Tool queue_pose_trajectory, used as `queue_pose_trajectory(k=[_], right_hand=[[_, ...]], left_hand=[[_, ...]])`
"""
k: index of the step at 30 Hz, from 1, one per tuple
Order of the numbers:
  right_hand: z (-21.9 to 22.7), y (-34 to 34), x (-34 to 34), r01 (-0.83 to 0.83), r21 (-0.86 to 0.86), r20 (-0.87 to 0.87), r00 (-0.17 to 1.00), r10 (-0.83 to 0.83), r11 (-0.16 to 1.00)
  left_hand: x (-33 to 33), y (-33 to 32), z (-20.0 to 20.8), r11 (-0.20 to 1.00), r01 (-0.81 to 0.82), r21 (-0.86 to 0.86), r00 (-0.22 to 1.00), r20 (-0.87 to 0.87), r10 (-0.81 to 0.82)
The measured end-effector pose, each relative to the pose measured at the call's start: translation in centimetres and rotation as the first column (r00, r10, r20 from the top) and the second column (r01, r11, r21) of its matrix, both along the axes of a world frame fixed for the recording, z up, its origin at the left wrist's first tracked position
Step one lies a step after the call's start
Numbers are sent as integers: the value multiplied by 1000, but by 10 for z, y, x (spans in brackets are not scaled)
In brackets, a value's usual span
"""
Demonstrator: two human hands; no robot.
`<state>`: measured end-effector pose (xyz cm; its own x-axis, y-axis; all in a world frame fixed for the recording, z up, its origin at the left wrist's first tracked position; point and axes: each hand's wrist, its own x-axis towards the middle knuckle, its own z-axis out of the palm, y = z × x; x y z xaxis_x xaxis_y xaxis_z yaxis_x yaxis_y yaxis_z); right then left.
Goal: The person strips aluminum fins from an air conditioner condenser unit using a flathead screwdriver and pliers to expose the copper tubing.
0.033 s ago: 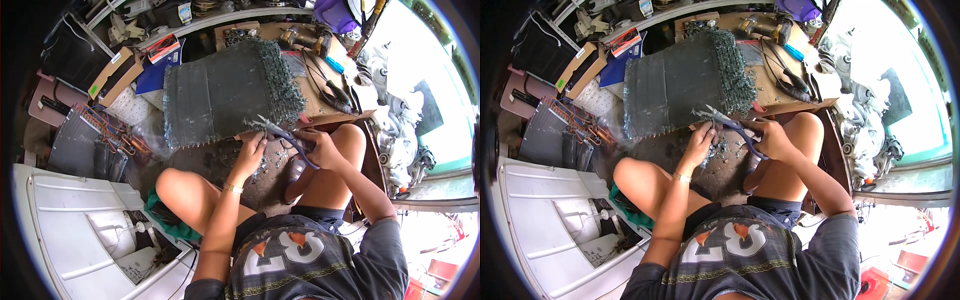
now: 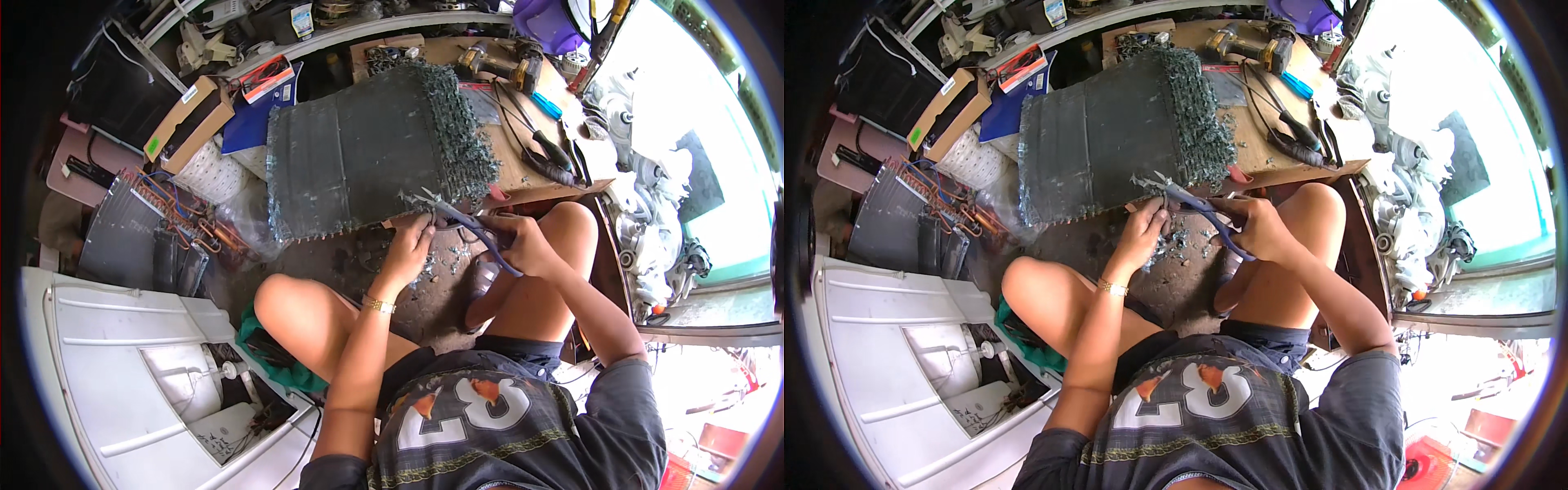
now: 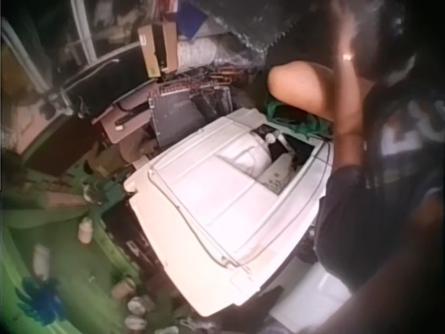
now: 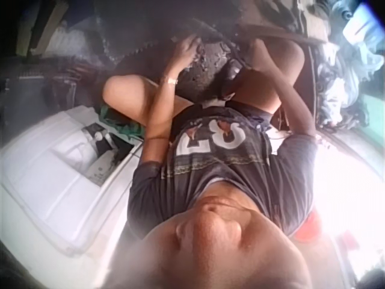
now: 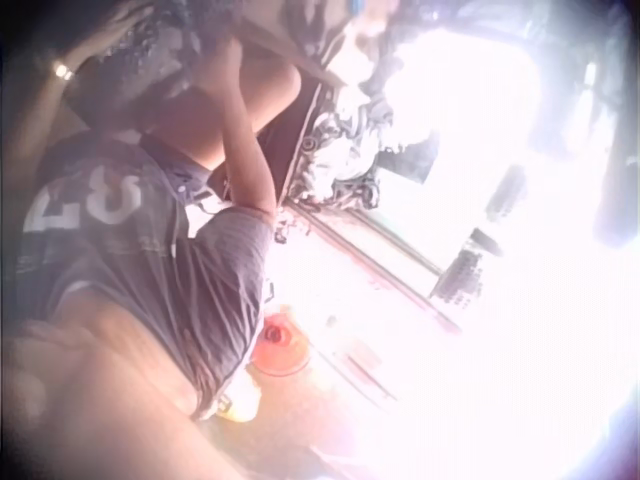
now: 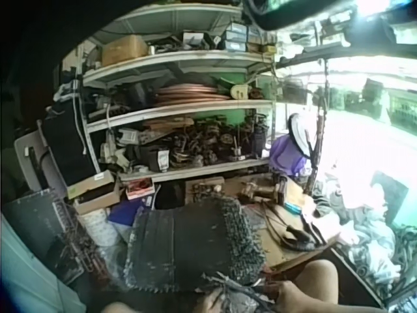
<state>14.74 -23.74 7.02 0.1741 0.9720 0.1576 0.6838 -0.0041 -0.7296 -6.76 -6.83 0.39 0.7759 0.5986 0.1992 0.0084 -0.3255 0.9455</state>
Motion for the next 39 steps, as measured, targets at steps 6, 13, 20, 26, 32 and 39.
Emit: queue_pose_trajectory(k=[6,13,20,26,32,39], right_hand=[[-18,-8,3,-190,-294,-796,591,-130,937],[-29,-31,-3,-330,-158,-958,278,-64,931],[-5,-17,-11,14,-10,-647,763,-17,1000],[31,-13,-13,113,144,250,957,-146,983],[26,-22,-3,130,146,388,904,-177,981],[9,-26,-15,97,61,461,880,-114,993]], left_hand=[[-1,3,8,950,-64,306,993,-70,90],[-12,17,30,652,69,755,983,-163,85],[-31,28,77,302,394,868,878,-452,155],[-41,27,93,5,525,851,764,-473,439],[-62,32,90,-240,678,695,675,-460,577],[-59,41,98,-241,617,749,735,-438,519]])
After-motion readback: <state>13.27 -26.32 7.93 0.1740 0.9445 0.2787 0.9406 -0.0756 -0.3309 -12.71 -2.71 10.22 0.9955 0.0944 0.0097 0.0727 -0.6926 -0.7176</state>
